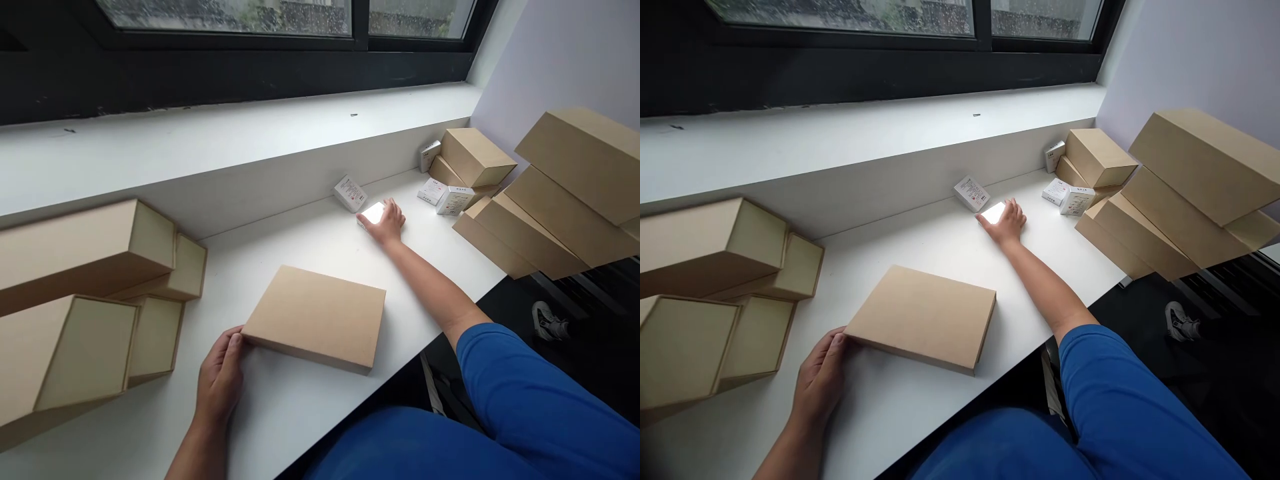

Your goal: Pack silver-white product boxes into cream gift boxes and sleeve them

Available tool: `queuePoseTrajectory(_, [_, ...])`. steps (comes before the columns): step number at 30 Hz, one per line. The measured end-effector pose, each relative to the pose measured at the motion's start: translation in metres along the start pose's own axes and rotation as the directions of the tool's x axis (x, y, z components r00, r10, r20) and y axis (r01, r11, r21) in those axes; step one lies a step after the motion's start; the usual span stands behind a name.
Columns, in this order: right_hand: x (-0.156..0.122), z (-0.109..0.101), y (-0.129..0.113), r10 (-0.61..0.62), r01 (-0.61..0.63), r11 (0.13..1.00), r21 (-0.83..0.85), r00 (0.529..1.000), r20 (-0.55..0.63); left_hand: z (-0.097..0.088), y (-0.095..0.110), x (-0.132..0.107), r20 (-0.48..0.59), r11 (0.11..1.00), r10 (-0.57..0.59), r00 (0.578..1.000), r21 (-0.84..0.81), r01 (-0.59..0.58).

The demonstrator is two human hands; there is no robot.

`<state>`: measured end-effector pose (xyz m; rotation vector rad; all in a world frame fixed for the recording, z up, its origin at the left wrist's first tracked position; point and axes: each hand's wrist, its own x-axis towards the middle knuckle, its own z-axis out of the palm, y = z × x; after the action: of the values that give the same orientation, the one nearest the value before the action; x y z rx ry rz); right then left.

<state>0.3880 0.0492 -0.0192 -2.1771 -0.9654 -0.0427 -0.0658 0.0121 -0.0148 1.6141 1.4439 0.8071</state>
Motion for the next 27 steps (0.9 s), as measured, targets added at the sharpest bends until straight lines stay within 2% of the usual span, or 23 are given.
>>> queuePoseTrajectory(2, [-0.003, 0.001, 0.0, -0.023, 0.025, 1.0, -0.017, 0.993, 0.117, 0.0, 0.001, 0.0, 0.001, 1.0, 0.027, 1.0, 0.011, -0.027])
queuePoseTrajectory(4, [-0.009, 0.001, 0.002, -0.123, 0.127, 0.992, -0.008, 0.972, 0.2, 0.0, 0.001, 0.0, 0.013, 0.999, 0.04, 0.999, 0.012, -0.04])
queuePoseTrajectory(7, [-0.016, -0.001, 0.004, -0.207, 0.206, 0.978, 0.03, 0.951, 0.229, 0.0, 0.002, 0.0, 0.032, 0.999, 0.034, 0.999, 0.005, -0.034])
queuePoseTrajectory(12, [-0.017, -0.004, 0.004, -0.203, 0.192, 0.977, 0.089, 0.969, 0.138, 0.0, 0.004, -0.001, 0.042, 1.0, 0.008, 0.999, 0.008, -0.008])
queuePoseTrajectory(19, [-0.012, -0.003, 0.006, -0.1, 0.098, 0.972, 0.212, 0.995, -0.001, 0.0, 0.004, -0.002, 0.023, 1.0, -0.025, 0.999, 0.013, 0.024])
queuePoseTrajectory(27, [-0.002, 0.005, 0.006, -0.161, 0.164, 0.965, 0.206, 0.986, -0.032, -0.002, 0.001, -0.002, 0.018, 1.0, -0.031, 0.999, 0.002, 0.031])
